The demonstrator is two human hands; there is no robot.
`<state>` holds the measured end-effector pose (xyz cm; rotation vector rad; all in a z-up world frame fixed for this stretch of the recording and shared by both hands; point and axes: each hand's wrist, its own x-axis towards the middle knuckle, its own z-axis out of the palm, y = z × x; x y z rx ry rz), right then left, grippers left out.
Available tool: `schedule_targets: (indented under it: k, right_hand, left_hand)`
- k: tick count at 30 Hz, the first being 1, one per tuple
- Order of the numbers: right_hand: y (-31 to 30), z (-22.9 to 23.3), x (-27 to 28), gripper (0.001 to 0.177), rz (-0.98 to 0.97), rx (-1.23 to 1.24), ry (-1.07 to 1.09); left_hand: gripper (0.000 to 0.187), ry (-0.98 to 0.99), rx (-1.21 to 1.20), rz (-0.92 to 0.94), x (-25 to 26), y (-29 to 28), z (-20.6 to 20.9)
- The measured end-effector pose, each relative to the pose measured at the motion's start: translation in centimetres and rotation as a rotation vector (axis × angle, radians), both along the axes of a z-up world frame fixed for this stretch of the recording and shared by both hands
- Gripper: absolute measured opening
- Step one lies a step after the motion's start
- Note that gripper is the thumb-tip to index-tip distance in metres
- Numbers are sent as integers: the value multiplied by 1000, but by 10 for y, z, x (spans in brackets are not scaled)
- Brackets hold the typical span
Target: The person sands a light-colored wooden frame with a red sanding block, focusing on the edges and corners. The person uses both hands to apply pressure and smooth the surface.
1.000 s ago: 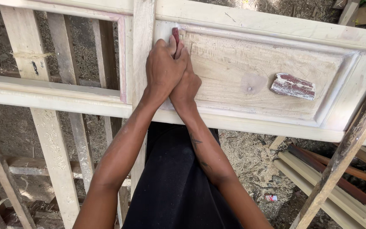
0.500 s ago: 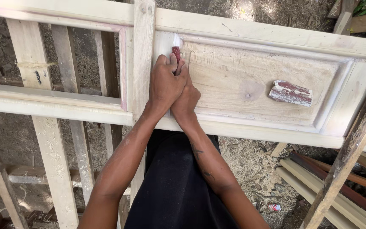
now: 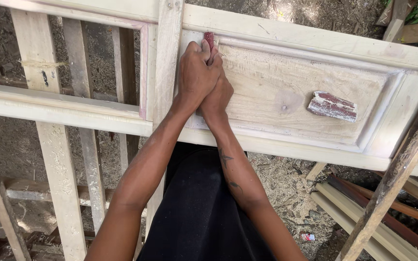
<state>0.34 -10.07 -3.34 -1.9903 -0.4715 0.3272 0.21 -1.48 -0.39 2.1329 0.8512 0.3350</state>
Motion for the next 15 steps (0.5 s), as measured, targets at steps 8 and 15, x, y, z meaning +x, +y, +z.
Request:
schedule_targets:
  k: [8, 15]
  right_hand:
    - [-9, 2, -9, 54, 31, -24, -79]
    - [-23, 4, -21, 54, 78, -108, -64]
  left_hand:
    - [30, 35, -32, -13, -7, -7, -2]
    - [29, 84, -105, 23, -22, -24, 6]
